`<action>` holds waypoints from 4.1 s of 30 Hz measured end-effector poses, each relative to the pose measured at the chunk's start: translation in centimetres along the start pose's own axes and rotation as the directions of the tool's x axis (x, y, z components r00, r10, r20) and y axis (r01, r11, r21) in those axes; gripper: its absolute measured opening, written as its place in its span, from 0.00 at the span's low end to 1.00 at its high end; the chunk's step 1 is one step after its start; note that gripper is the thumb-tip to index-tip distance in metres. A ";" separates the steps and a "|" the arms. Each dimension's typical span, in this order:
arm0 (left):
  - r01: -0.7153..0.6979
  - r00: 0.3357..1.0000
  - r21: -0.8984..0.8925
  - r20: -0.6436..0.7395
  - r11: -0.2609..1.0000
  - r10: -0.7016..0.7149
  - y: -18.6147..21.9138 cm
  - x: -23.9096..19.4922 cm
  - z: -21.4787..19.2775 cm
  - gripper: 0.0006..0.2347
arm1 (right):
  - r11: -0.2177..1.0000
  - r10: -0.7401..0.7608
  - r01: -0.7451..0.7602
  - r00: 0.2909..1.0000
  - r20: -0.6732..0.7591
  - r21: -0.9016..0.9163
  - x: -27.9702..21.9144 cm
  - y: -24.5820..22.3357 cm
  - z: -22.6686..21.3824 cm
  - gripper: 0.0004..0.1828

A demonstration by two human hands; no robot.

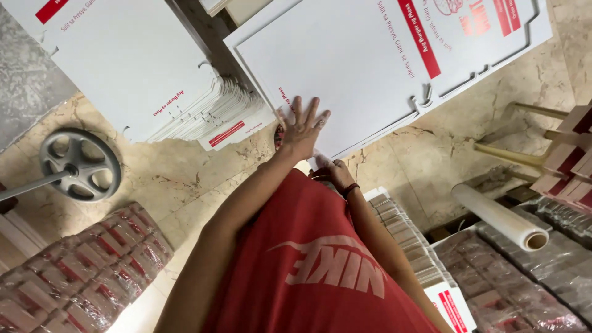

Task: Stripping waste material from die-cut cardboard burger boxes and stacking the finished sheets.

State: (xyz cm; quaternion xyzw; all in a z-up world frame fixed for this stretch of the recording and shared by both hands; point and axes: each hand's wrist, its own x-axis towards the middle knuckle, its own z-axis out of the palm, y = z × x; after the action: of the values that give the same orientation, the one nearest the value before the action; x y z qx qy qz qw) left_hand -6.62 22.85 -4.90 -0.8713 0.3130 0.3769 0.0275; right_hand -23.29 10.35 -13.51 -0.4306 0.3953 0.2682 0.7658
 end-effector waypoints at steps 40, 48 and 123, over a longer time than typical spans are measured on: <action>0.005 1.000 0.063 -0.004 0.998 -0.004 0.4 -0.8 -5.9 0.39 | 0.998 0.021 -0.036 0.957 -0.288 -0.049 -3.3 -4.3 6.7 0.26; 0.056 0.998 0.062 0.021 0.996 -0.058 0.7 1.5 -2.6 0.36 | 0.873 -0.374 0.310 0.921 -0.109 -0.377 -9.5 -9.4 12.2 0.42; 0.558 0.829 -0.625 0.385 -0.546 0.406 9.6 8.2 -0.7 0.26 | 0.713 -0.582 -0.030 0.531 -0.615 -0.700 -37.6 -21.4 -4.9 0.20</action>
State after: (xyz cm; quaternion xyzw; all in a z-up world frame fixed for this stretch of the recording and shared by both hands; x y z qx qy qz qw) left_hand -7.32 10.65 -8.16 -0.2893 -0.3003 0.6575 -0.6276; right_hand -29.46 -6.97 25.93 -0.7954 0.5015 0.0241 0.3395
